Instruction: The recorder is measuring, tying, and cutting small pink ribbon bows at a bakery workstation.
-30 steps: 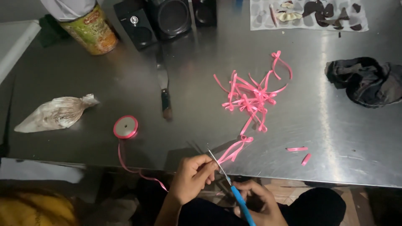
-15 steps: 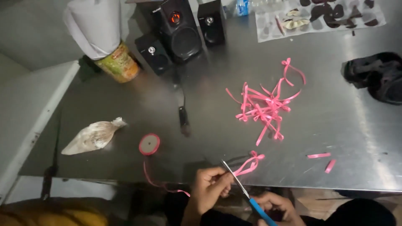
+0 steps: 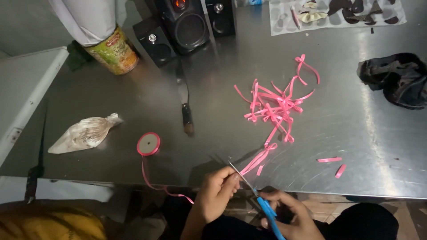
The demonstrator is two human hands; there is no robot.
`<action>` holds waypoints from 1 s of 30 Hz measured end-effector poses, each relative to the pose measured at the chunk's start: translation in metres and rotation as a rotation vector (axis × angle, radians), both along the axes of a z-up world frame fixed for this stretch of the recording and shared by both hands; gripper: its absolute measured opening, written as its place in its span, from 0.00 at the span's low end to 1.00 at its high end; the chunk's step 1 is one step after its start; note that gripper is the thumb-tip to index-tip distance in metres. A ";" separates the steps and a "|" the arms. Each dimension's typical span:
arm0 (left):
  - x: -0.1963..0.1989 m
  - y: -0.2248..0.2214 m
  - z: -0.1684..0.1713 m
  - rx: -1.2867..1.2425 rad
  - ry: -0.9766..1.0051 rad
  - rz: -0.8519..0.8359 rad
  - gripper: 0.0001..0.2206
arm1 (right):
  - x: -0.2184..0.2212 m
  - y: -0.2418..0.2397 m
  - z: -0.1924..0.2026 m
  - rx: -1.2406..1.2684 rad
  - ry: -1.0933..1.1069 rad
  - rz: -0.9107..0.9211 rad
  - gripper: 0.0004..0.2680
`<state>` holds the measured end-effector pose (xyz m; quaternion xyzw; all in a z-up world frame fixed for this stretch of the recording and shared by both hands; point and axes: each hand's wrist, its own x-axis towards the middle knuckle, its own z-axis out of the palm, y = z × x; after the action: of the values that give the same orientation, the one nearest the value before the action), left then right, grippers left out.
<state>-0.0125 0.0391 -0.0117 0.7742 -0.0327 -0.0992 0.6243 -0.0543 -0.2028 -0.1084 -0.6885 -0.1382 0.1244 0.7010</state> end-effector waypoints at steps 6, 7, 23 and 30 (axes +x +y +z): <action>-0.003 -0.004 -0.008 0.037 -0.148 0.044 0.08 | -0.001 0.001 -0.001 -0.034 -0.067 -0.033 0.23; -0.004 -0.006 -0.014 0.035 -0.146 0.044 0.08 | -0.002 0.000 -0.004 -0.036 -0.065 -0.034 0.23; -0.008 -0.001 -0.034 -0.060 -0.016 0.080 0.09 | 0.000 -0.009 -0.001 0.058 0.093 0.061 0.19; -0.003 0.005 -0.036 -0.232 0.080 0.023 0.10 | 0.001 -0.010 -0.011 0.292 0.308 0.203 0.18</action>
<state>-0.0156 0.0440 -0.0477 0.6925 -0.0100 -0.1182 0.7116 -0.0529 -0.2131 -0.1190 -0.5354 -0.1144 0.2766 0.7898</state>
